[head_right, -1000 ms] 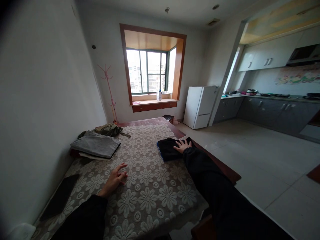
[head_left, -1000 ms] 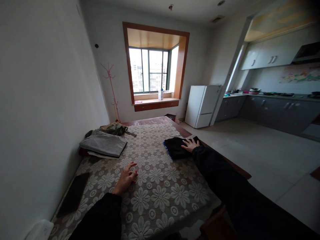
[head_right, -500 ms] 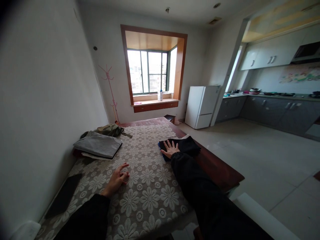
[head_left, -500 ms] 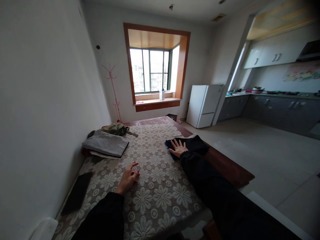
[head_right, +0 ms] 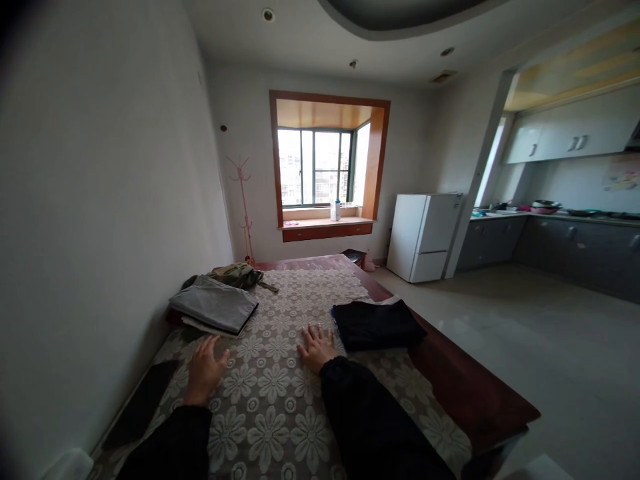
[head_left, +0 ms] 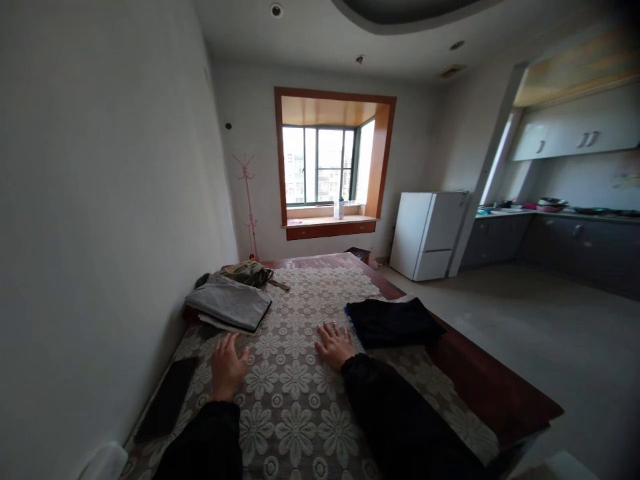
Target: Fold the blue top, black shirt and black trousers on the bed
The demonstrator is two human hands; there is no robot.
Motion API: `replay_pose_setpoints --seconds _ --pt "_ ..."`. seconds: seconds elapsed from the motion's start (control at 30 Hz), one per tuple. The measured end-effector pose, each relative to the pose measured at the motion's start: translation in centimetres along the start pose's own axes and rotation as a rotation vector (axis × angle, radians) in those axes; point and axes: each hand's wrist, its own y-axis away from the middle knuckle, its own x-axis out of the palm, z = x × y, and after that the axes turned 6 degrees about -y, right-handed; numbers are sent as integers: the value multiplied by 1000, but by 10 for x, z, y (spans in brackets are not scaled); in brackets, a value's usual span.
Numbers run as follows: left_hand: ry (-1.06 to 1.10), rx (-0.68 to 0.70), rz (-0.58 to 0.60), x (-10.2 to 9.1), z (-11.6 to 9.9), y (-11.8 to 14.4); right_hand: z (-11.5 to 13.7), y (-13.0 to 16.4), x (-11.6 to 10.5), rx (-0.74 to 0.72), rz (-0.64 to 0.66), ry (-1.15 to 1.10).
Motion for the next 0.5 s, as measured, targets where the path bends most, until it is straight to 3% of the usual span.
replay_pose_setpoints --seconds 0.1,0.3,0.5 --pt "-86 -23 62 13 3 7 -1 1 7 -11 -2 -32" --pt "-123 124 161 25 -10 14 -10 -3 4 -24 -11 -78" --pt "-207 103 114 21 -19 2 -13 -3 6 -38 -29 -122"
